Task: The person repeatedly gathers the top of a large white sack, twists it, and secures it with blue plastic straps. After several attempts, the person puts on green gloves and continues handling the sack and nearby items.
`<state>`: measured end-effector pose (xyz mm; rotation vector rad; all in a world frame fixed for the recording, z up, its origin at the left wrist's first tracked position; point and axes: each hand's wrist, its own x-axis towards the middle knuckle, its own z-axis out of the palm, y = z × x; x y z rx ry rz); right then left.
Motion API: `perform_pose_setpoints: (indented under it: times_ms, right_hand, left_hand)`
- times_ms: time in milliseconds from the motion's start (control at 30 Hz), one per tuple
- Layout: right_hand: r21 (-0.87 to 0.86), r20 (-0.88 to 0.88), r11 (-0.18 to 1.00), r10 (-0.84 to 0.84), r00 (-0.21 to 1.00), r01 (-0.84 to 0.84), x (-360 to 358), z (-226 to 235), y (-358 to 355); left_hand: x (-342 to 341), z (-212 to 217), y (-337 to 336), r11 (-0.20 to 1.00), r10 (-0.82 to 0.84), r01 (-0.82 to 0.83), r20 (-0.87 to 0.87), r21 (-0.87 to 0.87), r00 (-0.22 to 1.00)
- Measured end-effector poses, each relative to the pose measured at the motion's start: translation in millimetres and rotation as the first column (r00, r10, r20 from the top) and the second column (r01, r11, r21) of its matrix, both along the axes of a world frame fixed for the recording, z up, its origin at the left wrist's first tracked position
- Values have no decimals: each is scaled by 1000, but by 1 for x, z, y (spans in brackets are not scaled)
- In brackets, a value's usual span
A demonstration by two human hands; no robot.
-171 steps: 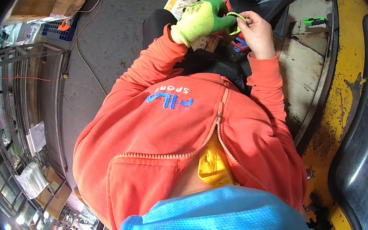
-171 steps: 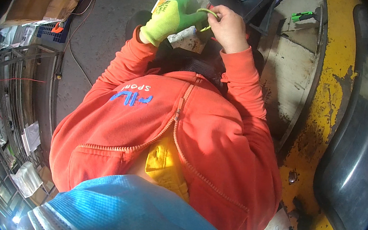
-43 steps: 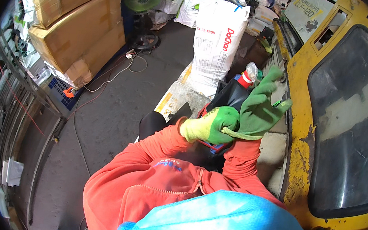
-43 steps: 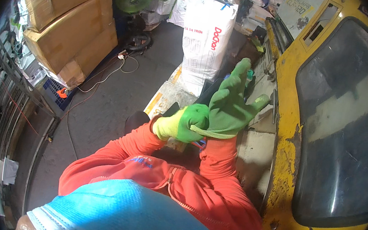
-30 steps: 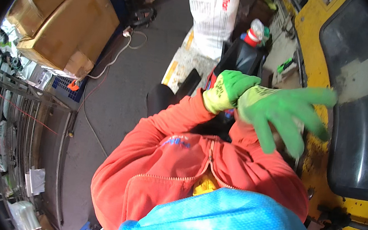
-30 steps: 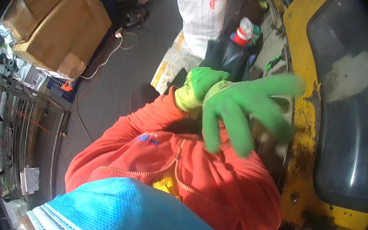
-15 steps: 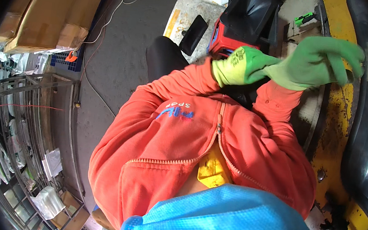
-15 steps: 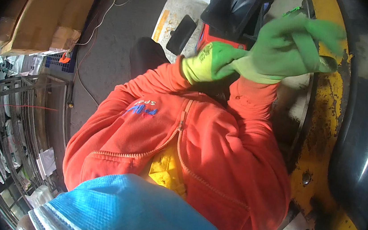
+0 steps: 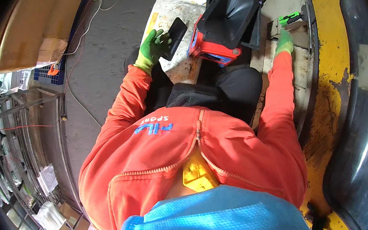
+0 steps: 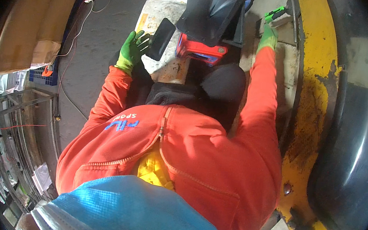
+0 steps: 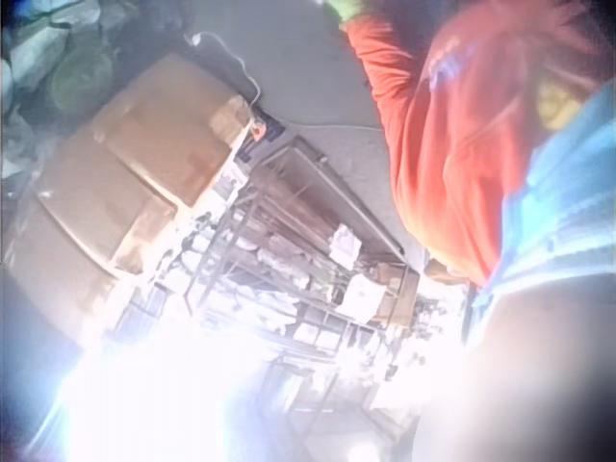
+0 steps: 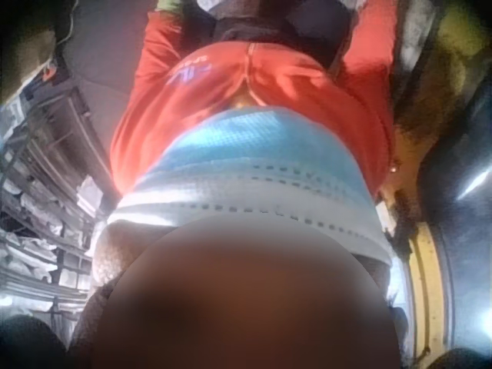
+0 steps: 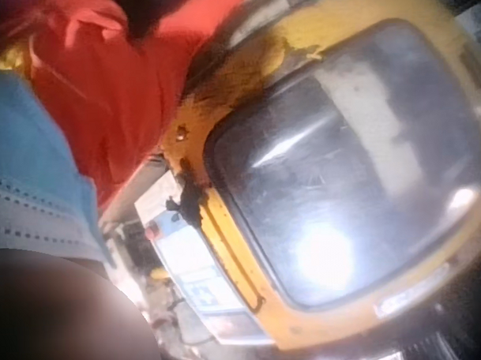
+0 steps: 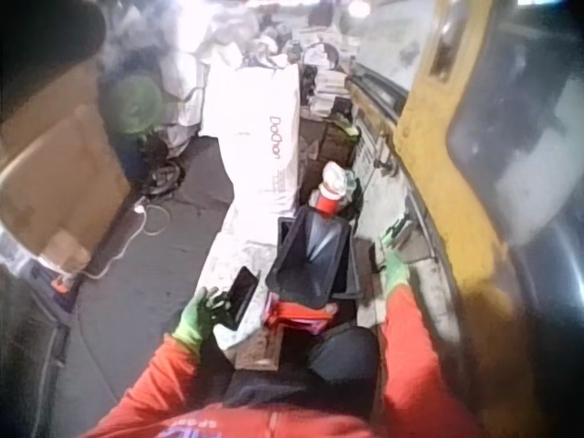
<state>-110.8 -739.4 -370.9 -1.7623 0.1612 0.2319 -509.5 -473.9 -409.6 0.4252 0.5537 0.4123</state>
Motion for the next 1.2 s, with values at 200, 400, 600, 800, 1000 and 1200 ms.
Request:
perform_pose_setpoints:
  times_ms: [200,400,600,800,1000,1200]
  right_hand:
    - [-87,461,991,-49,886,100,98,-42,6]
    - [-559,550,723,690,471,-406,141,-38,-23]
    - [35,289,836,516,806,-547,154,-49,-14]
    - [-626,145,684,574,806,-375,113,-103,-64]
    - [5,-128,997,78,989,-77,-23,-89,-104]
    - [237,166,965,-156,974,115,-130,-28,-94]
  left_hand:
    - [17,-12,5,994,-94,92,-33,-67,995]
    - [26,-22,11,992,-129,127,-194,-22,972]
    - [39,-31,12,991,-129,125,-142,-38,981]
    - [51,-15,0,965,-29,91,-247,246,969]
    - [102,29,-13,-163,316,252,-191,954,929]
    - [178,17,-11,11,133,830,-824,557,551]
